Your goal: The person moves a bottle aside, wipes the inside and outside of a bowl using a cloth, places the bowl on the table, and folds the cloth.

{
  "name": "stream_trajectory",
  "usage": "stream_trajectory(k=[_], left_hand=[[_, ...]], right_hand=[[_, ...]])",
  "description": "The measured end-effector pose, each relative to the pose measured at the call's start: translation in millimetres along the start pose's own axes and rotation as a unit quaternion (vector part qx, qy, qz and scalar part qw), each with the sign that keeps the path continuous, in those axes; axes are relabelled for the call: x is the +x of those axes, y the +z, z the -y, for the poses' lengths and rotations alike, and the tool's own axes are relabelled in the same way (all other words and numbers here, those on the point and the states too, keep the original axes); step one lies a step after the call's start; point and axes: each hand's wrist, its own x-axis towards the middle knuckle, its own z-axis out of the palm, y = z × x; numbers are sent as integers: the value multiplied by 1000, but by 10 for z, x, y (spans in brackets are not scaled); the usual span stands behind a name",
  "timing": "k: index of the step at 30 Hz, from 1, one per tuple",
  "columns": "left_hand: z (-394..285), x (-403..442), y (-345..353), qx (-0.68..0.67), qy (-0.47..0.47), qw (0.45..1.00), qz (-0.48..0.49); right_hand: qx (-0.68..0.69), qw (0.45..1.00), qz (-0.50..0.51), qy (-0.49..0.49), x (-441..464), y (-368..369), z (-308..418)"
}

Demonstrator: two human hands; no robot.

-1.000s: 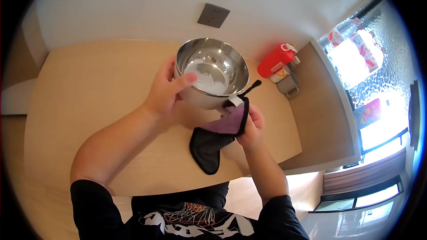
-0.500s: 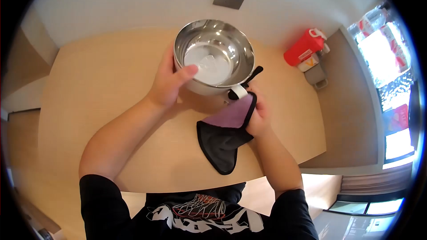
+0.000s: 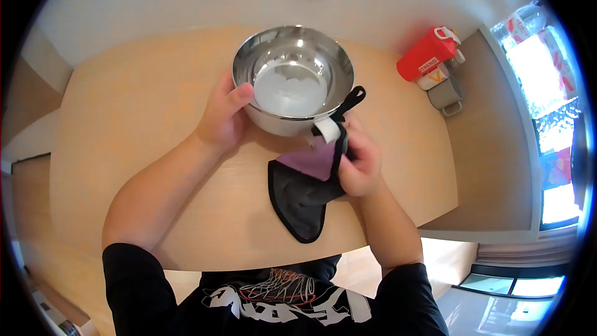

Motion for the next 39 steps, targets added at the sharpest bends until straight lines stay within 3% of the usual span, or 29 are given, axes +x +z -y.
stream_trajectory(k=[3,5,8,11,14,19,22,23,24,25,26,30,33,36,39], left_hand=[[-15,-42,23,-49,-86,995,-16],[-38,-75,86,-85,-130,987,-41],[-89,-79,73,-111,-171,979,-5],[-106,-83,85,-95,-171,981,12],[-71,-117,68,-89,-153,984,27],[-86,-156,210,-68,-54,996,11],[-119,-151,213,-50,-25,998,12],[-121,-144,212,-42,-22,999,13],[-88,-136,209,19,38,999,23],[-55,-116,207,82,100,991,35],[-47,-86,204,145,165,974,47],[-22,-66,154,136,183,973,41],[-47,-62,87,71,73,995,9],[-41,-81,37,-39,-31,998,-24],[-42,-76,9,-95,-63,993,-3]], right_hand=[[-139,986,49,-75,80,-91,136],[-198,972,28,-123,73,-92,102],[-249,955,-4,-158,103,-88,125],[-256,950,-29,-174,105,-43,120],[-255,957,-57,-129,50,52,140],[-231,964,-55,-121,108,45,159],[-154,983,-63,-82,46,52,105],[-74,993,-68,-59,-75,37,5],[62,992,-88,68,-159,74,-19],[203,951,-142,185,-226,116,-29],[290,923,-147,205,-222,144,-62],[279,928,-156,191,-182,202,-111],[378,905,-109,160,-258,164,-99],[118,988,-39,91,-182,134,87],[-82,995,31,-54,-4,-38,73]])
